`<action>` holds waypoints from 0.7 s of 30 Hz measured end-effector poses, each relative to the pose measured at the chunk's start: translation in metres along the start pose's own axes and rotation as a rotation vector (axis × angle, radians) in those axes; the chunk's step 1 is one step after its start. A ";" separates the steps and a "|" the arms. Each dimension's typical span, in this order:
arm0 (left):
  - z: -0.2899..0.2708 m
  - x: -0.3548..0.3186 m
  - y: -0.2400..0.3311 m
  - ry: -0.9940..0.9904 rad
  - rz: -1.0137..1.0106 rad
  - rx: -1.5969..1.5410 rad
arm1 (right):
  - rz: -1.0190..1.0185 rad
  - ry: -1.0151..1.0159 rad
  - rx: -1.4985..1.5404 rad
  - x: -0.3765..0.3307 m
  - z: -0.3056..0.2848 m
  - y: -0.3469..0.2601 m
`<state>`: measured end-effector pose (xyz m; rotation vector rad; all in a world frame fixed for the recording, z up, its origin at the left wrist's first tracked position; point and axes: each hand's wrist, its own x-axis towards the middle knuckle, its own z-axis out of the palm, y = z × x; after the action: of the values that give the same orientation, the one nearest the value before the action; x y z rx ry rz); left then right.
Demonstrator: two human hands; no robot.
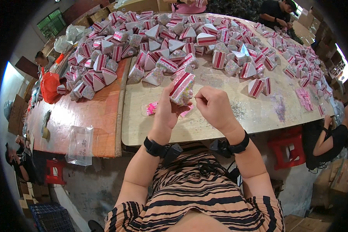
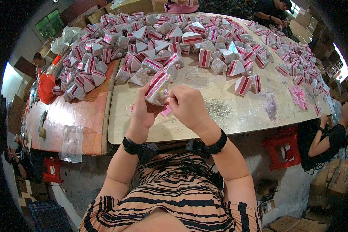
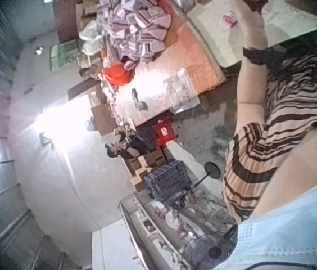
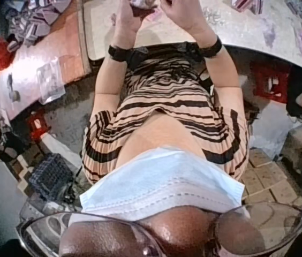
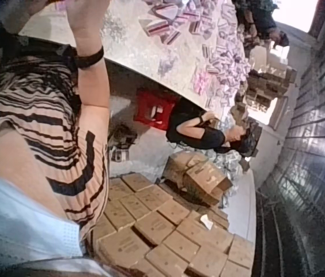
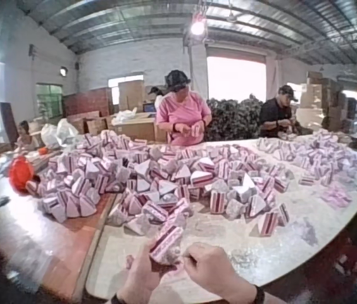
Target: The person is packaging small, pyramid-shaped items by inserting pink labels into the clear plastic wrappers. They pick up a wrapped item, slide a label into the opening, and place the finished product on the table. The task is performed repeatedly by hand in a workshop setting.
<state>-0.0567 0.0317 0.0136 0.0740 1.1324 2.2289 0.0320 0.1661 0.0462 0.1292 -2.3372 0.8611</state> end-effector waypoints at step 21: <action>-0.013 0.001 0.006 -0.126 -0.087 -0.065 | 0.514 -0.347 0.802 0.009 -0.022 0.014</action>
<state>-0.0648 0.0205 0.0089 0.1332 0.9766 2.1503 0.0322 0.1917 0.0561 0.0020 -2.2053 2.1492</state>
